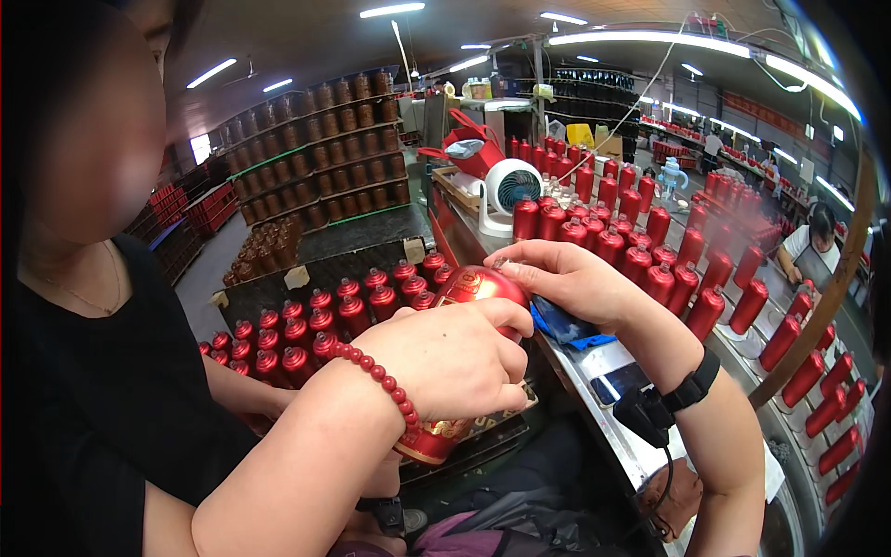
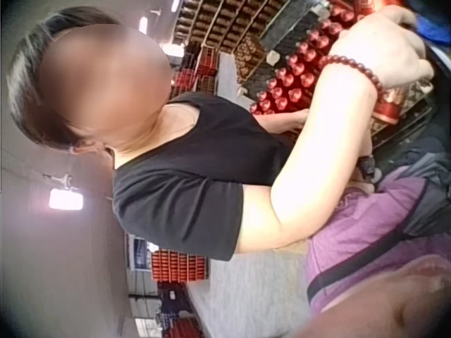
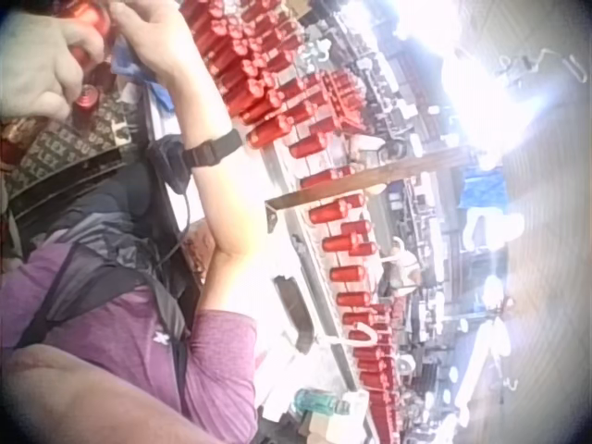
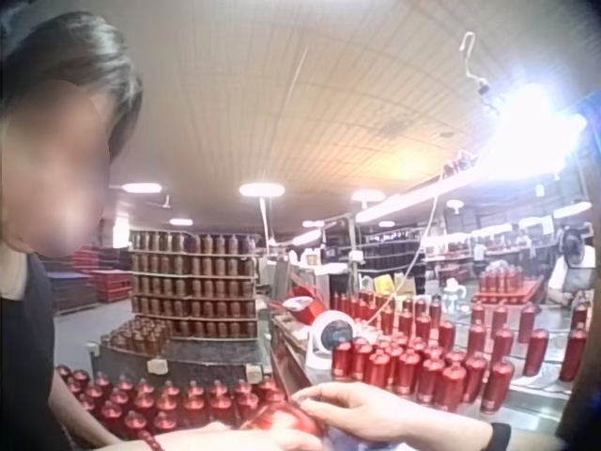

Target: Apply decorative stickers and alignment labels to red bottles in a factory setting.

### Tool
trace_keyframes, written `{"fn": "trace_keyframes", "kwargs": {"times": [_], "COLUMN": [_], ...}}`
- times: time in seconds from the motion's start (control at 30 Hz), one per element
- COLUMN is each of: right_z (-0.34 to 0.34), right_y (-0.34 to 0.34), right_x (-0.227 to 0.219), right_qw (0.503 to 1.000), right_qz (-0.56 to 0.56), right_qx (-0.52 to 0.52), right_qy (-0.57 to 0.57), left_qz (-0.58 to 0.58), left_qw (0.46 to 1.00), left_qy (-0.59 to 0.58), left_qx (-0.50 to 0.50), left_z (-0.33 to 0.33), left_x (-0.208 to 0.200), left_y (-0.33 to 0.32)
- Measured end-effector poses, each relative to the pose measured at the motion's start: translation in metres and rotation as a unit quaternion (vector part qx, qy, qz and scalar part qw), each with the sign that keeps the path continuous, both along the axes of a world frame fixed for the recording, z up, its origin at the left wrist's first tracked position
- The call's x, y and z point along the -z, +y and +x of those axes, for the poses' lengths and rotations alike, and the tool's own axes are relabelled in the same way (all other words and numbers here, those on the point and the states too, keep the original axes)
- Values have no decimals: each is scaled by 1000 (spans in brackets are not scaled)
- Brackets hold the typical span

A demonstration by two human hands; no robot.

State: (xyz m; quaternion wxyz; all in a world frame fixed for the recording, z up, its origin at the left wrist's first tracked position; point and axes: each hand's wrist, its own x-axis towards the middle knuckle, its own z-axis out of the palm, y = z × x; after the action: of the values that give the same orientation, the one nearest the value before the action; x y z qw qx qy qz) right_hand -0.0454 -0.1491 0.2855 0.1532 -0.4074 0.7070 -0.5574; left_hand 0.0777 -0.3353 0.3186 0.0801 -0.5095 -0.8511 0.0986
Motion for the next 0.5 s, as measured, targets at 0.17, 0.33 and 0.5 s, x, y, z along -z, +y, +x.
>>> {"fn": "trace_keyframes", "kwargs": {"times": [0.17,0.33,0.5], "right_z": [-2,-3,-5], "right_y": [-5,-7,-10], "right_x": [2,6,9], "right_qw": [1000,1000,1000], "right_qz": [9,10,-4], "right_qx": [3,8,12], "right_qy": [17,3,-23], "left_qz": [0,-3,-24], "left_qw": [1000,1000,999], "left_qy": [-6,-21,-15], "left_qx": [-1,-21,-26], "left_z": [-4,-6,-6], "left_x": [3,4,4], "left_y": [-3,-4,-5]}}
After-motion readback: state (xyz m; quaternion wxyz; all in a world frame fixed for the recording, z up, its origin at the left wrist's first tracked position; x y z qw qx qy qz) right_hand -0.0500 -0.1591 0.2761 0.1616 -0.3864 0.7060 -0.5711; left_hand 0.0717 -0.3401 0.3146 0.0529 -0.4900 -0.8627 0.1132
